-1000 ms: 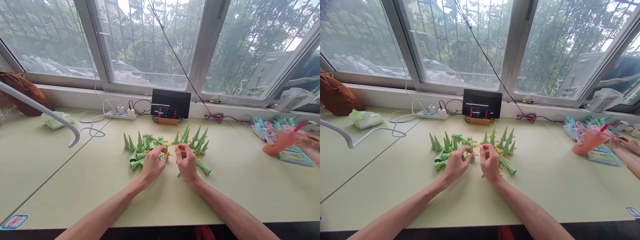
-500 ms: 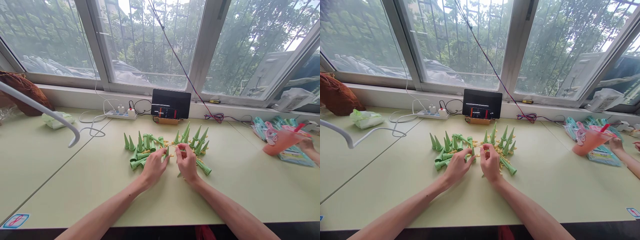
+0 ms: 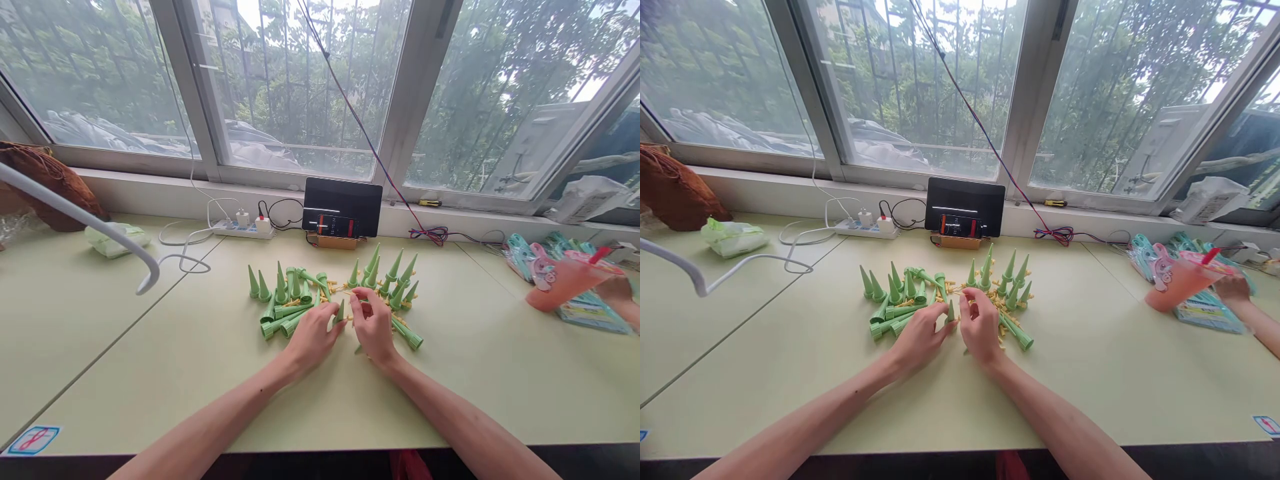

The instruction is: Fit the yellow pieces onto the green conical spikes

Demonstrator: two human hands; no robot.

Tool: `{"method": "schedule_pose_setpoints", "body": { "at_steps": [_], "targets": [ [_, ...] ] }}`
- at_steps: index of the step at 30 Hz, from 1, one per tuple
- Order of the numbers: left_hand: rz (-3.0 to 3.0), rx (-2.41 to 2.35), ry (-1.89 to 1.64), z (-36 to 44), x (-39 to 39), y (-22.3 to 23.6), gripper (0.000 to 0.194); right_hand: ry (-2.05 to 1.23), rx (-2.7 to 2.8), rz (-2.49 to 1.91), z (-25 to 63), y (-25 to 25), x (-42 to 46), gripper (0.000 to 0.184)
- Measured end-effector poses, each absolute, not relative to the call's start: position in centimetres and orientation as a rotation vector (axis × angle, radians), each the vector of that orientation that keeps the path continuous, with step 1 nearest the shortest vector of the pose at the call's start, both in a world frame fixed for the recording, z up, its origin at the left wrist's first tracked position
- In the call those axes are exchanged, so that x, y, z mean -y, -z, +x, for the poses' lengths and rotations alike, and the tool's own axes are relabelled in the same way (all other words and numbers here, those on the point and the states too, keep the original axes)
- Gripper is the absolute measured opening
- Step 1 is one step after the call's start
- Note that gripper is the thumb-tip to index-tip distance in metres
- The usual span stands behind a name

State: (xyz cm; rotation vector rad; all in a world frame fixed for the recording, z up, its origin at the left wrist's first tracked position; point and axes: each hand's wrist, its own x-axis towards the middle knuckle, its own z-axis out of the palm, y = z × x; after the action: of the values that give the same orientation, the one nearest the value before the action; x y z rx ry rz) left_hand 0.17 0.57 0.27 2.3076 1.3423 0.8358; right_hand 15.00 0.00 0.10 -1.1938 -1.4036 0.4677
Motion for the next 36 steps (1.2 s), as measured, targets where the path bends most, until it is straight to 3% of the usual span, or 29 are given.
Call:
{"method": "schedule_pose_setpoints", "body": {
  "at_steps": [11, 24, 36],
  "targets": [
    [2.289, -1.328, -0.896, 0.3, -0.5, -0.4, 0.019, -0.492, 1.396, -1.178, 14.9, 0.0, 0.1, 0.025],
    [1.673, -1.246, -1.137, 0.3, -1.2, -1.3, 0.041, -0.503, 1.381, -1.143, 14.8, -0.3, 0.3, 0.022],
    [1.347, -1.085, -1.204, 0.1, -1.4, -1.7, 0.045, -0.529, 1.457, -1.115, 14.8, -0.5, 0.5, 0.022]
  ]
}}
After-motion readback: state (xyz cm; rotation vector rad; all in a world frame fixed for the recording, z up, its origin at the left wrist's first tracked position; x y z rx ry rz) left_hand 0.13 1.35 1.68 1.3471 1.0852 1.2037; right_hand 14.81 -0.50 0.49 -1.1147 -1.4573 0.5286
